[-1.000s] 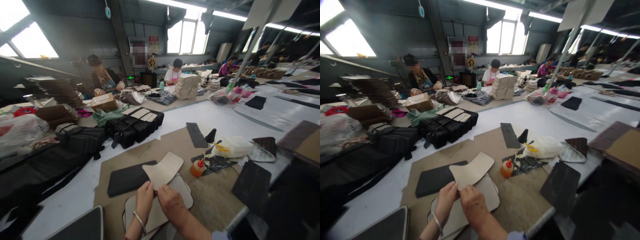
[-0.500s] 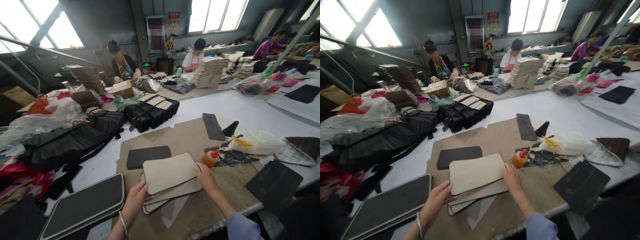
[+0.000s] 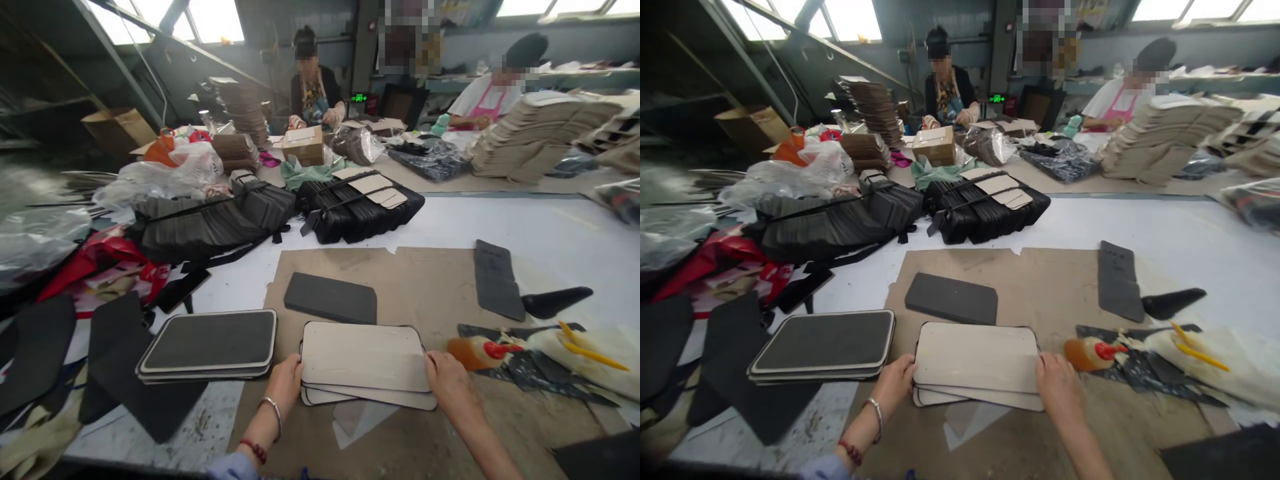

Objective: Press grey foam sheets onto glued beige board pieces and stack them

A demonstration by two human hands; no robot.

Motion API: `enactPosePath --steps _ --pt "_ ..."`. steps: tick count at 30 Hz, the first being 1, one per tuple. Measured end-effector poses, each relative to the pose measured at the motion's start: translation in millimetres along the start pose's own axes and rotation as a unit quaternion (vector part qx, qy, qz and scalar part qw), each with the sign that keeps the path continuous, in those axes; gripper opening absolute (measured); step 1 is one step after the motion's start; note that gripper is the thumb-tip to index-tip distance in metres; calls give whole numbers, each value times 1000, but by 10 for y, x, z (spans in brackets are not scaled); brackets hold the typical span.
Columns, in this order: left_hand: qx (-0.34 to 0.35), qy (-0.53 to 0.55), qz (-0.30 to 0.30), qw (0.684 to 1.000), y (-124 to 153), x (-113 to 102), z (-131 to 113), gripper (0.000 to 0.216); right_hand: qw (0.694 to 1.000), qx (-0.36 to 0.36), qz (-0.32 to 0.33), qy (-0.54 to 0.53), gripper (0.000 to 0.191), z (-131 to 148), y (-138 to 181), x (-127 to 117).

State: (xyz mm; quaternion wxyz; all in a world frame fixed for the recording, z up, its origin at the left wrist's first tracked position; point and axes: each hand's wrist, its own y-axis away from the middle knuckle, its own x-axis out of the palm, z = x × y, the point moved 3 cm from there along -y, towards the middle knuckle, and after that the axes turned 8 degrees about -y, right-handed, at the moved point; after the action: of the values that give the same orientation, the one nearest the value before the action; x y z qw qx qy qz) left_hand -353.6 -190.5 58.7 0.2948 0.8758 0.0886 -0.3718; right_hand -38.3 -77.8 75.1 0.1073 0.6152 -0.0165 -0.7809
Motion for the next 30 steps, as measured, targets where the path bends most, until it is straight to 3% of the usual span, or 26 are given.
enactPosePath --steps 3,6,9,12,16,20,25,28,30 --pt "0 -51 -15 999 -19 5 6 17 995 -64 80 -4 29 331 -387 -99" --pt "-8 -73 -15 997 -11 36 22 19 982 -145 119 8 25 796 -803 -106" --pt "-23 -63 -18 998 15 48 29 20 960 -236 147 35 23 1228 -1094 7" --pt "-37 -36 -24 998 39 53 36 20 934 -304 176 68 29 1477 -1234 147" --pt "-32 3 -40 999 65 88 91 20 910 -352 192 104 29 1535 -1269 247" --pt "-23 42 -60 997 125 83 152 17 905 -363 178 134 18 1522 -1267 316" --pt "-11 128 -140 982 174 -145 -63 17 912 -364 132 132 16 1551 -1383 267" --pt "-41 288 -72 954 95 -221 -350 31 924 -354 77 124 17 1565 -1375 29" --pt "-65 439 -3 896 29 -231 -567 53 921 -375 5 107 18 1576 -1216 -188"
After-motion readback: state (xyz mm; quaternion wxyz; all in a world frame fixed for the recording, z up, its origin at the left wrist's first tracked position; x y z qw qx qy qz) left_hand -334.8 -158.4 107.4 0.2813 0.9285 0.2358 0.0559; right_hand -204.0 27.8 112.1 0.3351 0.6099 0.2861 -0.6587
